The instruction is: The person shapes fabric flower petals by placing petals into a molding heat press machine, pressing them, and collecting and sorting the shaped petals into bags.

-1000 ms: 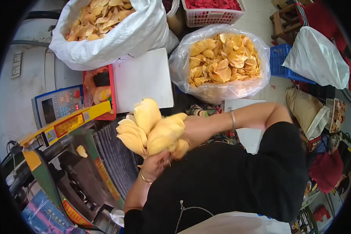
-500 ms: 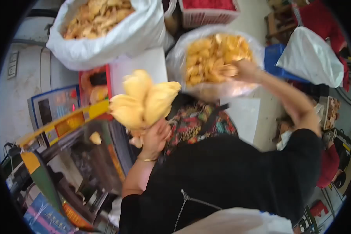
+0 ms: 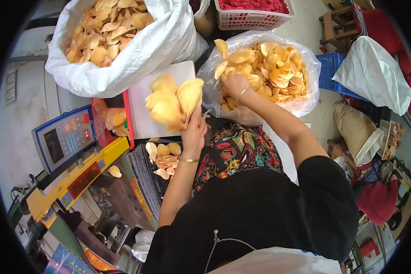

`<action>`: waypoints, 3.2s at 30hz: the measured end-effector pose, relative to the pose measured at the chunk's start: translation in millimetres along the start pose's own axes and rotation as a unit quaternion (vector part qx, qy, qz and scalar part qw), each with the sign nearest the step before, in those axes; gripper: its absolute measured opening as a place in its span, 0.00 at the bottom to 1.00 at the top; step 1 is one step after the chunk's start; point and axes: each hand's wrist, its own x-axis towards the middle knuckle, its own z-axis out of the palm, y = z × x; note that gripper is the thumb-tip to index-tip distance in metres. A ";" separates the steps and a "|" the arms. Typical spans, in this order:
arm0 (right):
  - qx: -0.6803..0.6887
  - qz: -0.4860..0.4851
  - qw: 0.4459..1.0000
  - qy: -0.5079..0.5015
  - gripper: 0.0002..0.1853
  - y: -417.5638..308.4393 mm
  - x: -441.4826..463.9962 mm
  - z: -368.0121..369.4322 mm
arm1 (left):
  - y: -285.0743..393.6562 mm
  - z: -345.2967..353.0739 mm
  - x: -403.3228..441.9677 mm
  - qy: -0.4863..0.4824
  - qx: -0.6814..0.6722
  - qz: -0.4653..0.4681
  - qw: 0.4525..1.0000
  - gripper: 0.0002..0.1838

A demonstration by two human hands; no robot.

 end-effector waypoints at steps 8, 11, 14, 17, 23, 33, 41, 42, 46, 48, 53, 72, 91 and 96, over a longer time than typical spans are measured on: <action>0.005 -0.031 0.998 -0.058 0.16 16.9 47.6 84.9 | 10.9 -22.9 -49.8 0.060 0.075 -0.022 0.995 0.12; -0.064 -0.008 0.990 -0.124 0.16 2.8 39.6 35.6 | 22.7 -35.6 -62.5 0.045 0.044 -0.052 0.997 0.12; -0.095 -0.038 0.974 -0.203 0.19 -8.8 27.8 -2.1 | 23.4 -65.4 -83.0 0.028 -0.018 -0.069 0.997 0.09; -0.128 -0.049 0.973 -0.184 0.21 -6.3 7.1 -24.4 | 19.7 -87.8 -93.5 -0.013 -0.090 -0.067 0.994 0.06; -0.121 -0.108 0.986 -0.041 0.25 9.9 -11.4 -7.7 | 12.8 -124.7 -144.2 -0.010 -0.126 -0.067 0.990 0.09; -0.302 -0.182 0.931 -0.095 0.21 -50.5 -40.7 -79.3 | -16.0 -185.7 -217.3 0.046 -0.199 0.020 0.979 0.12; -0.017 -0.849 0.508 -0.143 0.42 -366.0 -203.4 -136.8 | -18.1 -209.7 -296.3 -0.093 -0.268 0.036 0.958 0.18; -0.003 -0.853 0.487 -0.188 0.42 -386.7 -209.4 -110.9 | -25.4 -213.7 -317.6 -0.119 -0.268 0.043 0.955 0.19; 0.004 -0.827 0.439 -0.352 0.35 -417.6 -256.5 -53.3 | -71.2 -198.2 -370.2 -0.126 -0.322 0.092 0.934 0.15; -0.004 -0.809 0.426 -0.405 0.32 -414.3 -283.9 -38.4 | -91.2 -181.7 -400.3 -0.011 -0.332 0.113 0.936 0.14; -0.104 -0.914 0.256 -0.298 0.22 -400.5 -344.4 -48.4 | -148.7 -118.8 -450.4 0.231 -0.216 0.179 0.932 0.12; -0.021 -0.235 0.462 -0.855 0.32 -458.1 -412.9 138.1 | -284.0 -198.6 -450.8 0.637 -0.164 0.426 0.621 0.35; -0.175 -0.637 0.436 -0.611 0.15 -410.5 -396.4 124.1 | -494.4 -226.2 -352.1 0.693 -0.226 -0.331 0.599 0.25; -0.036 -0.710 0.571 -0.411 0.09 -393.1 -301.4 69.6 | -348.8 -300.3 -293.7 0.698 0.016 -0.174 0.695 0.21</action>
